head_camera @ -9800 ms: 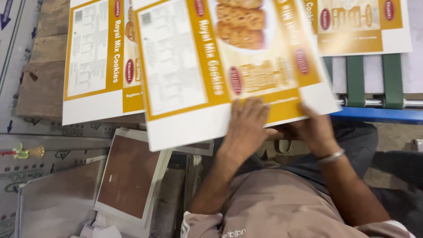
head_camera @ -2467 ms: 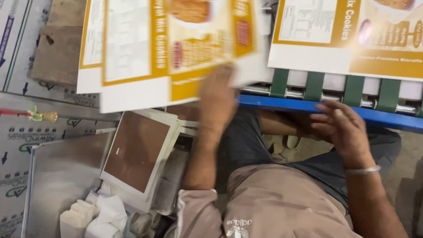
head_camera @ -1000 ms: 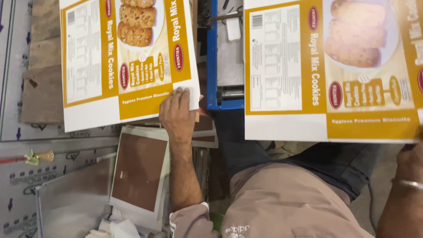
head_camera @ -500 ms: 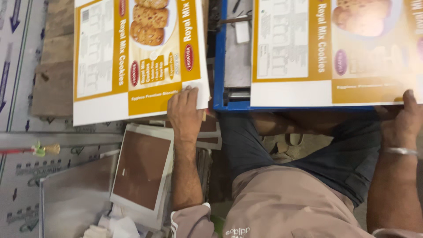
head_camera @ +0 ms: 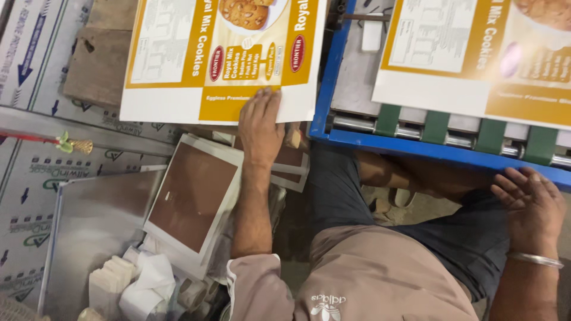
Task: The person organizes printed sheets by picking them up from a pile and placing them onto a sorting machine by hand.
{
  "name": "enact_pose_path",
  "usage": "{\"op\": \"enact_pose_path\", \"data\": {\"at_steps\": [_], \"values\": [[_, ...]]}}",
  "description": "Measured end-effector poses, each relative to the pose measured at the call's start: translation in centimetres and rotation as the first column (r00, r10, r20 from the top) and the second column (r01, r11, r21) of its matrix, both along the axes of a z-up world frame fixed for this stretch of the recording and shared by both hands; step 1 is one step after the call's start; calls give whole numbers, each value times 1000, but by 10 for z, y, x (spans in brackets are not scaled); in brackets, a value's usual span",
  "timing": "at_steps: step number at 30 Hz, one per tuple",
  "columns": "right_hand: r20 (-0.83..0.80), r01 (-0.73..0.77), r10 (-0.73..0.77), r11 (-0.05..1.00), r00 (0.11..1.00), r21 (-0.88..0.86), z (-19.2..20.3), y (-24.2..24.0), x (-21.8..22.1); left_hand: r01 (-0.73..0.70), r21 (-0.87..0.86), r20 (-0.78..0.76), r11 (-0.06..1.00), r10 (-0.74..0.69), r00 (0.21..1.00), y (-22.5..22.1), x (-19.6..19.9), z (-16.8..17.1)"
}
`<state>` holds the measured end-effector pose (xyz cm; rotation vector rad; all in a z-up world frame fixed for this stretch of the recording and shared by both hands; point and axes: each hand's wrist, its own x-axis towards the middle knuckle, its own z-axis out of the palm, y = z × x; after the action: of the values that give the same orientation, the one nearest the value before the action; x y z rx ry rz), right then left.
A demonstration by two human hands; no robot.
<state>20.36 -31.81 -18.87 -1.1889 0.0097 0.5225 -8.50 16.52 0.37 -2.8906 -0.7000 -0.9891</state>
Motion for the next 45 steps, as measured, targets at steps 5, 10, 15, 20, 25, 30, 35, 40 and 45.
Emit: {"op": "enact_pose_path", "data": {"at_steps": [5, 10, 15, 20, 25, 30, 35, 40, 45], "values": [[67, -124, 124, 992, 990, 5, 46, 49, -20, 90, -231, 101, 969, -68, 993, 30, -7, 32], [111, -373, 366, 926, 924, 51, 108, 118, -55, 96, -243, 180, 965, -52, 982, -23, 35, 17], [150, -566, 555, 733, 818, 377, 137, 172, -91, 262, -27, -209, 965, -262, 942, -156, 103, -7], [-13, -244, 265, 903, 964, 354, 131, 160, -64, 346, -242, -276, 907, -406, 871, -166, 89, 7], [167, -53, 8, 963, 986, 264, 88, 94, 11, 168, -100, -337, 981, -192, 921, -98, 46, 8], [158, 98, -137, 968, 978, 230, 20, 36, 64, 5, -38, -215, 999, -13, 977, -39, 23, 11], [122, 193, -216, 966, 969, 174, -31, -19, 80, 98, 87, -161, 991, -83, 983, -17, 16, 4], [108, 230, -239, 969, 965, 93, -66, -69, 53, 85, 116, -93, 990, -75, 993, -14, 14, 0], [135, 265, -272, 962, 953, 64, -72, -99, 8, 88, 127, -52, 988, -82, 995, -14, 14, 0]]}}
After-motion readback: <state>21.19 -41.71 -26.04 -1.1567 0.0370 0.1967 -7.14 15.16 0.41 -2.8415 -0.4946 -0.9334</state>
